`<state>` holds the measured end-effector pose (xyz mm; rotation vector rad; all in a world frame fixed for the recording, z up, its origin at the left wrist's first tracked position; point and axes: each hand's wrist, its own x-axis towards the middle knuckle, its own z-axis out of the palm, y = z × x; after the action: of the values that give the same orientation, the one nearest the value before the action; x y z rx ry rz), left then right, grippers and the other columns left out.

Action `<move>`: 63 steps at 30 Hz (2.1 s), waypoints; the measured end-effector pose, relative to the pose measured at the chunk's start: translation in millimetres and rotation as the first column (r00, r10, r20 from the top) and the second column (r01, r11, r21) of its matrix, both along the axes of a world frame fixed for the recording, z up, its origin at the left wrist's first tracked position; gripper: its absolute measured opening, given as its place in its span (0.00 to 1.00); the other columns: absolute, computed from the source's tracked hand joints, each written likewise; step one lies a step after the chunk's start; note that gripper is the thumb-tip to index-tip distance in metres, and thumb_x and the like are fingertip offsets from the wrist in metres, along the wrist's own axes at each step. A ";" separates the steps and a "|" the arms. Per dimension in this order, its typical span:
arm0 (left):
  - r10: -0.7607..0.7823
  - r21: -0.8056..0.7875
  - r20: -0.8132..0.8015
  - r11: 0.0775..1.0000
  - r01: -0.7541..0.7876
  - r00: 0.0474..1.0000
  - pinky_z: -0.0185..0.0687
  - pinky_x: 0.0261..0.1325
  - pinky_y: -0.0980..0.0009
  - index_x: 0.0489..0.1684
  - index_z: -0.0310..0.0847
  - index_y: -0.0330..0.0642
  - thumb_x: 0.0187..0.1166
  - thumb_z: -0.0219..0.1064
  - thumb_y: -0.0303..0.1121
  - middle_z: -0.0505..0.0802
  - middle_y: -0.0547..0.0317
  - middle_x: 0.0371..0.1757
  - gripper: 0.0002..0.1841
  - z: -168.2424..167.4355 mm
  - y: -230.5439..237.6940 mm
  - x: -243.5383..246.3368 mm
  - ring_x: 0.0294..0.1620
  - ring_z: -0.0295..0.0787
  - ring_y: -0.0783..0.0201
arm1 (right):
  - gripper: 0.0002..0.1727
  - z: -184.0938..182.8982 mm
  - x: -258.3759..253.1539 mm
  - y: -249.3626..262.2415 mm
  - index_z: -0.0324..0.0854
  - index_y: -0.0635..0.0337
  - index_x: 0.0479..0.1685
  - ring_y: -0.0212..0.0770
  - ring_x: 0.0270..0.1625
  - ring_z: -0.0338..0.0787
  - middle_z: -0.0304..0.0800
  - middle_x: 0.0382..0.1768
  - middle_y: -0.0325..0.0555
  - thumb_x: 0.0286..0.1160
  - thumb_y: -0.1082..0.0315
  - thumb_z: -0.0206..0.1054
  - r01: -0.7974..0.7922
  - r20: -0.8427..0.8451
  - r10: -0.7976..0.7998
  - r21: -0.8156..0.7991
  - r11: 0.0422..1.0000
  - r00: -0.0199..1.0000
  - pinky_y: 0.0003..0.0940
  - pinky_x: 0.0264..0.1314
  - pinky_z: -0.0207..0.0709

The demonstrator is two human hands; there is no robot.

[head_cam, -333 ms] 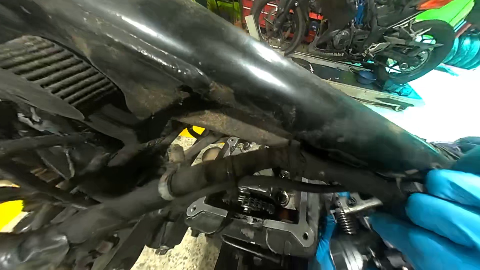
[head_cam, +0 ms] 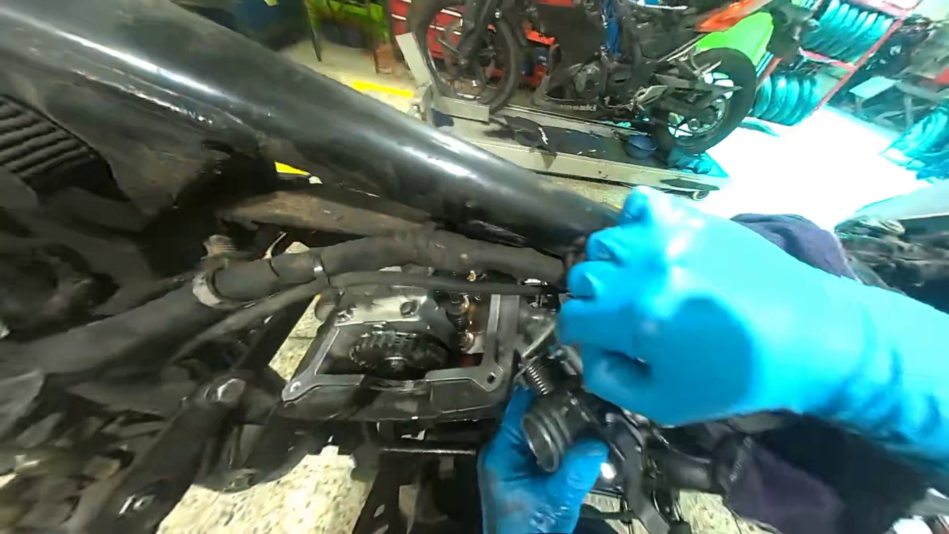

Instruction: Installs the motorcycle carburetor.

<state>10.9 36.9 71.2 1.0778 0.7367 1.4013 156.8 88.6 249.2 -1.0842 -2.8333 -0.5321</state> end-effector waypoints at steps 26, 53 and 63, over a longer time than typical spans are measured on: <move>0.305 0.234 -0.562 0.950 -0.206 0.768 0.63 0.83 0.43 0.85 0.48 0.16 0.44 0.85 0.58 0.70 0.16 0.79 0.70 -18.6 -46.4 34.1 0.80 0.69 0.27 | 0.23 14.5 197.4 -238.6 0.73 0.68 0.74 0.86 0.74 0.70 0.71 0.73 0.80 0.83 0.68 0.55 0.971 -0.676 -0.722 0.237 -0.024 0.147 0.86 0.65 0.62; 0.170 -0.167 -0.155 0.966 -0.195 0.973 0.89 0.45 0.82 0.53 0.82 0.28 0.66 0.72 0.18 0.94 0.62 0.38 0.16 15.3 -11.5 10.0 0.38 0.91 0.80 | 0.22 -53.6 55.6 -118.1 0.86 0.44 0.37 0.26 0.43 0.85 0.85 0.37 0.29 0.75 0.38 0.59 0.511 -0.673 -0.387 -0.014 0.859 0.631 0.29 0.42 0.80; -0.094 -0.089 -0.065 0.992 0.088 0.993 0.83 0.63 0.82 0.61 0.69 0.18 0.78 0.69 0.28 0.90 0.61 0.51 0.22 12.0 -6.8 -1.4 0.53 0.87 0.83 | 0.24 -56.0 65.2 -140.2 0.84 0.55 0.47 0.43 0.57 0.86 0.90 0.46 0.53 0.84 0.42 0.59 0.329 -0.670 -0.356 -0.174 0.928 0.652 0.37 0.61 0.77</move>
<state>9.6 30.1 83.2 1.0836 0.7815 1.2494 222.0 -51.6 193.2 -1.4582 -1.9887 -0.0380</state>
